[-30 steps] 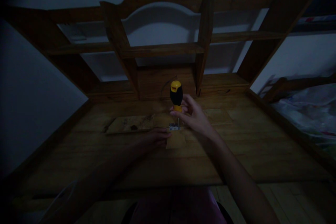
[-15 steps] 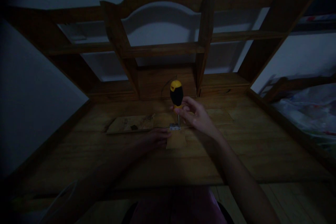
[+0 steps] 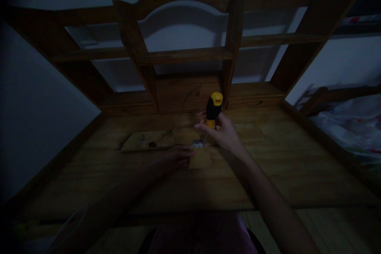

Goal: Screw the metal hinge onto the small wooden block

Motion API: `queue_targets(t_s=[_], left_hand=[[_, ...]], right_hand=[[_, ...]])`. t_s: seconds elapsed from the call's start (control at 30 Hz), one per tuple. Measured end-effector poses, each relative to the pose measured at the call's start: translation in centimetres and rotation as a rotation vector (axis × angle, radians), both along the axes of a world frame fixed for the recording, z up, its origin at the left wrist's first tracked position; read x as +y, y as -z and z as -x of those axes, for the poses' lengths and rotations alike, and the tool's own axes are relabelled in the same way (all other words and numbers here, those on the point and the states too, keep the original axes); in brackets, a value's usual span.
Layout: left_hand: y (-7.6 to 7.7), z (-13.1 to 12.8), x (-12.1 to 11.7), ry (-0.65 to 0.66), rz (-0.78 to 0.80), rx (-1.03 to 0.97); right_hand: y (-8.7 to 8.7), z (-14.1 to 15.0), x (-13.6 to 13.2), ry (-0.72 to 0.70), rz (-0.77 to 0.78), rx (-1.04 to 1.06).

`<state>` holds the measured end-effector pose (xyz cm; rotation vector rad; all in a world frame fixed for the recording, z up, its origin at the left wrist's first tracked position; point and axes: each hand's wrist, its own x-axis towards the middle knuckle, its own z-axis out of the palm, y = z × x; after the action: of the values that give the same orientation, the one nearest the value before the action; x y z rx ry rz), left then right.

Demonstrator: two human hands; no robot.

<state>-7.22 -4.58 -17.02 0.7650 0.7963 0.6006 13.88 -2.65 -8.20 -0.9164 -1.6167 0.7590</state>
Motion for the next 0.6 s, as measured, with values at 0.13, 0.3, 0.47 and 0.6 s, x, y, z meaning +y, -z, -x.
queue_targets(t_s=[0.13, 0.3, 0.47, 0.6], left_hand=[[-0.2, -0.1, -0.1, 0.01, -0.014, 0.002], [-0.5, -0.2, -0.2, -0.004, -0.005, 0.02], [-0.3, -0.2, -0.1, -0.039, 0.042, 0.046], [0.0, -0.2, 0.0, -0.042, 0.041, 0.038]], right_hand=[[0.2, -0.1, 0.0, -0.01, 0.037, 0.014], [0.1, -0.6, -0.1, -0.106, 0.122, 0.061], [0.2, -1.0, 0.1, -0.224, 0.162, 0.143], [0.0, -0.9, -0.1, -0.218, 0.171, 0.091]])
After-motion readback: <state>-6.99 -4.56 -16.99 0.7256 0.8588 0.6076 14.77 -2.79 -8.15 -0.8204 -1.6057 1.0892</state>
